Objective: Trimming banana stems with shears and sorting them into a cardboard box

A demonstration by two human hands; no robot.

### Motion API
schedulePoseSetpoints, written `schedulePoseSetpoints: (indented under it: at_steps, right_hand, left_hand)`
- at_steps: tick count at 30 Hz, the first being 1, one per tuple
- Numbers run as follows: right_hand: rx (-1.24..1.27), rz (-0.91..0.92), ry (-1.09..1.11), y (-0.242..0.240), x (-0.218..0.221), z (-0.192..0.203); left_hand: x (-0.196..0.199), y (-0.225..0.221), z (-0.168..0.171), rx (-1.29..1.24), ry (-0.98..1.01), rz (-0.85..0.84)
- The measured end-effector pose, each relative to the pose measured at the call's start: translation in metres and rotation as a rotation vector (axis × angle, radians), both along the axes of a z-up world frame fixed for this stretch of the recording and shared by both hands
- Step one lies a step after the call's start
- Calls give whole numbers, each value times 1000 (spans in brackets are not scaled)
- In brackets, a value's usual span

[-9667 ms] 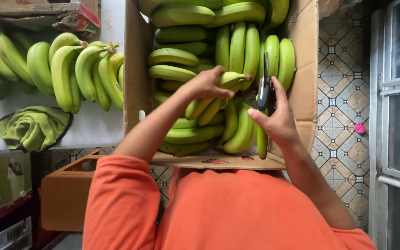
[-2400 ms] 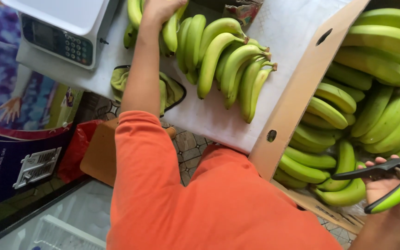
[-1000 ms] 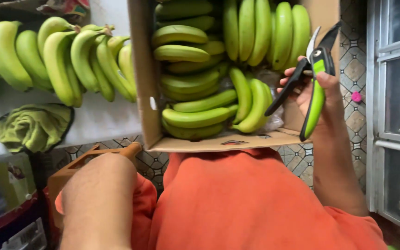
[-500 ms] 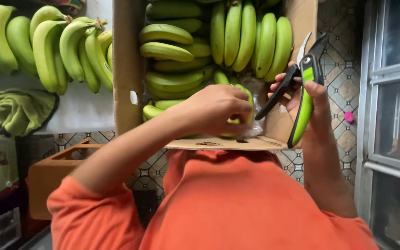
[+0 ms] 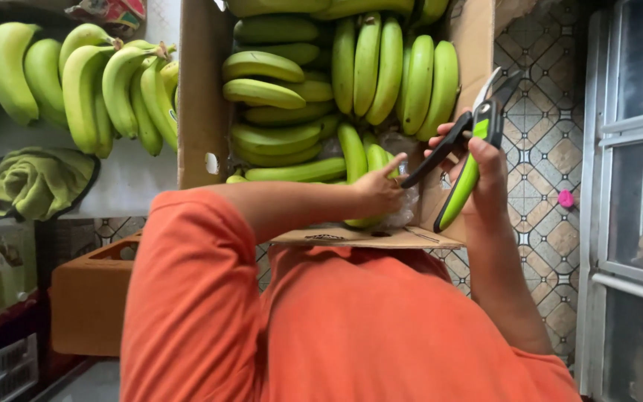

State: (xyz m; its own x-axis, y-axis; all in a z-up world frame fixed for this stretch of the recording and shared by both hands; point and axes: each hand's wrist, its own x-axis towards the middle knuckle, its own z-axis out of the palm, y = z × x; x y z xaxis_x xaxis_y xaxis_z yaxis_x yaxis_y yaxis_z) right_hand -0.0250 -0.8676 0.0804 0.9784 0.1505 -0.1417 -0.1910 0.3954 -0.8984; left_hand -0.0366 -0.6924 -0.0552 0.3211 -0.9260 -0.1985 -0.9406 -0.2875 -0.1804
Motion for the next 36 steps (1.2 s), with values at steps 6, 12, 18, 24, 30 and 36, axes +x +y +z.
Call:
schedulePoseSetpoints:
  at_steps: [6,12,18,24,30,36]
  right_hand:
    - [12,-112,12,-2,1,4]
    - [23,-180,18,-6,1,-3]
    - [246,-222,127,-18,5,-10]
    - [555,-212,153,-12,-3,24]
    - [600,-228,154,-13,2,22]
    - [549,-220,150,-12,4,20]
  left_hand:
    - [6,-5,-17,-50,103,-115]
    - [21,29,22,-285,7,-181]
    - [41,65,59,-528,62,-178]
    - [58,119,108,-625,235,58]
    - [72,154,105,-1224,582,655]
    - [87,149,130,-1624,1703,1151]
